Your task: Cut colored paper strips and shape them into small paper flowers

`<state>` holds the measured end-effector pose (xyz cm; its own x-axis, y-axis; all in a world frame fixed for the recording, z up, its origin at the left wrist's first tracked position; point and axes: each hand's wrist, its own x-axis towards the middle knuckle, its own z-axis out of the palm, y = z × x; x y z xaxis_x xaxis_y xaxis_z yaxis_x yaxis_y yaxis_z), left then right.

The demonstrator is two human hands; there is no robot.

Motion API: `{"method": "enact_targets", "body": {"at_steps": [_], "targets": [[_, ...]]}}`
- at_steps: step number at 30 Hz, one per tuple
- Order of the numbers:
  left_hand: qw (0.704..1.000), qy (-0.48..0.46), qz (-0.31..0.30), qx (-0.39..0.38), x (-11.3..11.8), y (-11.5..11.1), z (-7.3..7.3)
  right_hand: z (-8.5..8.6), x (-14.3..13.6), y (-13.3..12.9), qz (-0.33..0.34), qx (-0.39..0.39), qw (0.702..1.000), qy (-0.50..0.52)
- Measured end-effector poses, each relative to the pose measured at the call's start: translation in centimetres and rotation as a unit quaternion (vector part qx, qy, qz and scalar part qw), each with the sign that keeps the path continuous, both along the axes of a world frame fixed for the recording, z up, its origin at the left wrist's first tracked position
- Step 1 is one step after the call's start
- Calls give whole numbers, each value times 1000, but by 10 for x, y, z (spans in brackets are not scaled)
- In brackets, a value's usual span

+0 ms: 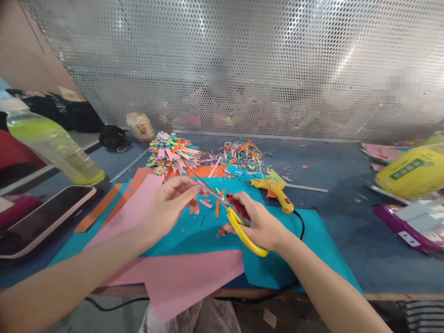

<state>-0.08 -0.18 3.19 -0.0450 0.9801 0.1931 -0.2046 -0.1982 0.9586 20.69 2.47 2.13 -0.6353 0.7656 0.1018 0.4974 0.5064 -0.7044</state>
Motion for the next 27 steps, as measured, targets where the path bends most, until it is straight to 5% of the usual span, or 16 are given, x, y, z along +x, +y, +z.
{"method": "enact_targets", "body": {"at_steps": [15, 27], "targets": [[997, 11, 48, 53, 0, -3, 9, 3, 2, -4, 40, -87, 995, 36], [997, 21, 43, 62, 0, -5, 9, 1, 4, -4, 36, -85, 996, 20]]}}
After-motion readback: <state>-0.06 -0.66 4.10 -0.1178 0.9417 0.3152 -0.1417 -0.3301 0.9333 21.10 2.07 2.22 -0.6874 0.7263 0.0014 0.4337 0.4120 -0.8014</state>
